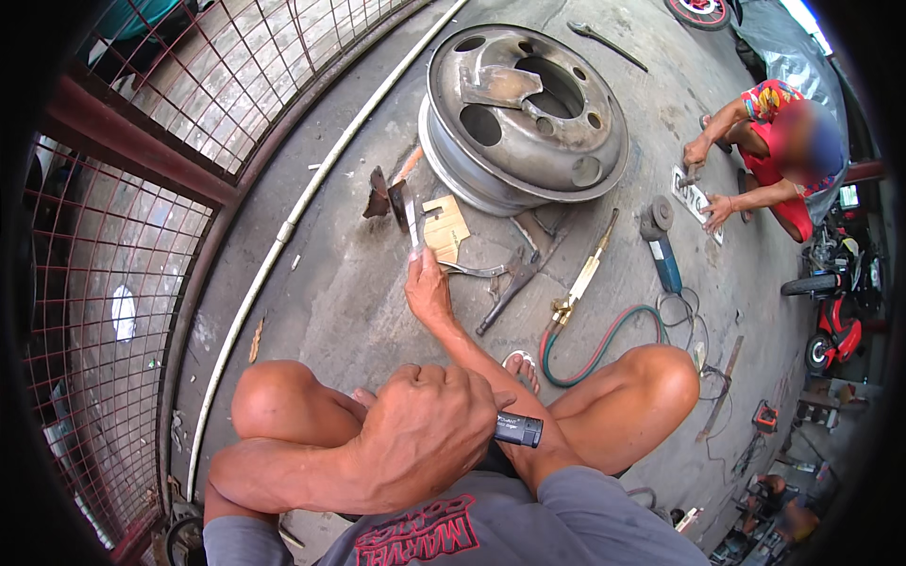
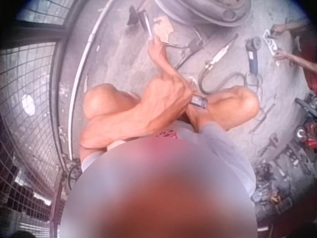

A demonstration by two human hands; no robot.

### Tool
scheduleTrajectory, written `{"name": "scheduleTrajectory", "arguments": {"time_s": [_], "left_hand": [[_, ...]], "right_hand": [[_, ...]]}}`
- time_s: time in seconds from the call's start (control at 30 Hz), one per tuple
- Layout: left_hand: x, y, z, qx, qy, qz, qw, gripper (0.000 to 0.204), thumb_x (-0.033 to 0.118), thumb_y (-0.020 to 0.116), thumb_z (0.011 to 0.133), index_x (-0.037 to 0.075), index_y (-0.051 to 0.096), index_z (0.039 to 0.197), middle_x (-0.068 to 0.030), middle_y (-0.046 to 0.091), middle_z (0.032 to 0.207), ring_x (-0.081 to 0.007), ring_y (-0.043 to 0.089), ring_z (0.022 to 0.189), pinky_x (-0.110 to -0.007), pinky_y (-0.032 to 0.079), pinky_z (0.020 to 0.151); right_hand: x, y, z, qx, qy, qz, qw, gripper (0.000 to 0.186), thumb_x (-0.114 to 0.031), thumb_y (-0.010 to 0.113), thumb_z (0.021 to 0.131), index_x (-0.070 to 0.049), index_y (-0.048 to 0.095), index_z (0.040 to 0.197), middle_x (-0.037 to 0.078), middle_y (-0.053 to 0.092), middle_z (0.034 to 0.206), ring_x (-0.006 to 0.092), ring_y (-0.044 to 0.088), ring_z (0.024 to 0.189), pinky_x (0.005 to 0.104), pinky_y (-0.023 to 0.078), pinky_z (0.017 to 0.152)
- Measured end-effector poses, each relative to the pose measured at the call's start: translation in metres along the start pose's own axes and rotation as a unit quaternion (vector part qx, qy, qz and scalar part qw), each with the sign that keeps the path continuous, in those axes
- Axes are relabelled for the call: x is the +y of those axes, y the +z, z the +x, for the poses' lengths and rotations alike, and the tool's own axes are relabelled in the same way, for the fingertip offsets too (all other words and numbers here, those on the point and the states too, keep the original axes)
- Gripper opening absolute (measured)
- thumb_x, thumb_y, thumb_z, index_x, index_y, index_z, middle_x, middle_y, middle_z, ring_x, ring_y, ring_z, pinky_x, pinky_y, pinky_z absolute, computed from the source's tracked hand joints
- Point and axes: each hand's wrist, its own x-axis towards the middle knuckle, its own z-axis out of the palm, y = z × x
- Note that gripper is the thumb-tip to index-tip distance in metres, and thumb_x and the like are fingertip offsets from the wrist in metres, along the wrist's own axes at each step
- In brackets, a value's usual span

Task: The person sits on the floor and uses a hammer and chisel to chip away at a metal wheel rim. They then use a blowtorch to heat a specific section of the rim, followed by more hammering. Another person works nearby on a license plate.

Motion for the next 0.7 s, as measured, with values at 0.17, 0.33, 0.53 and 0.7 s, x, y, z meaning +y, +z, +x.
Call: {"name": "scheduleTrajectory", "arguments": {"time_s": [0.17, 0.33, 0.53, 0.7], "left_hand": [[0.0, 0.011, 0.002, 0.001, 0.009, -0.017, 1.0, 0.042, 0.032, 0.059, 0.1, 0.006, 0.061, 0.068, -0.0085, 0.061, 0.061, -0.0197, 0.063, 0.055, -0.033, 0.046, 0.052], [-0.002, 0.003, 0.004, -0.006, 0.016, -0.025, 1.0, 0.038, 0.029, 0.059, 0.098, 0.004, 0.062, 0.07, -0.0091, 0.062, 0.062, -0.0206, 0.064, 0.056, -0.033, 0.047, 0.053], [0.002, 0.006, 0.002, -0.007, 0.006, -0.014, 1.0, 0.033, 0.027, 0.063, 0.094, 0.003, 0.063, 0.071, -0.0096, 0.062, 0.062, -0.0215, 0.065, 0.057, -0.034, 0.048, 0.055], [-0.003, 0.007, -0.004, -0.019, 0.004, -0.01, 1.0, 0.036, 0.029, 0.062, 0.096, 0.003, 0.064, 0.071, -0.0093, 0.061, 0.061, -0.0213, 0.064, 0.057, -0.033, 0.049, 0.055]], "right_hand": [[0.008, -0.015, 0.003, 0.022, 0.087, 0.039, 0.995, 0.035, -0.031, 0.045, 0.108, 0.002, 0.055, 0.117, 0.031, 0.064, 0.093, 0.0499, 0.064, 0.091, 0.0541, 0.047, 0.08], [0.004, -0.007, -0.001, -0.075, 0.084, -0.043, 0.993, 0.034, -0.03, 0.046, 0.108, 0.001, 0.055, 0.116, 0.034, 0.064, 0.096, 0.0549, 0.061, 0.09, 0.0577, 0.046, 0.078], [0.013, -0.007, 0.0, -0.031, 0.046, 0.005, 0.998, 0.033, -0.031, 0.049, 0.107, 0.002, 0.055, 0.108, 0.033, 0.065, 0.093, 0.0556, 0.061, 0.089, 0.0577, 0.047, 0.078], [-0.014, -0.007, 0.002, 0.007, 0.092, 0.057, 0.994, 0.033, -0.03, 0.049, 0.107, 0.003, 0.055, 0.105, 0.034, 0.064, 0.096, 0.0551, 0.061, 0.092, 0.0568, 0.046, 0.079]]}}
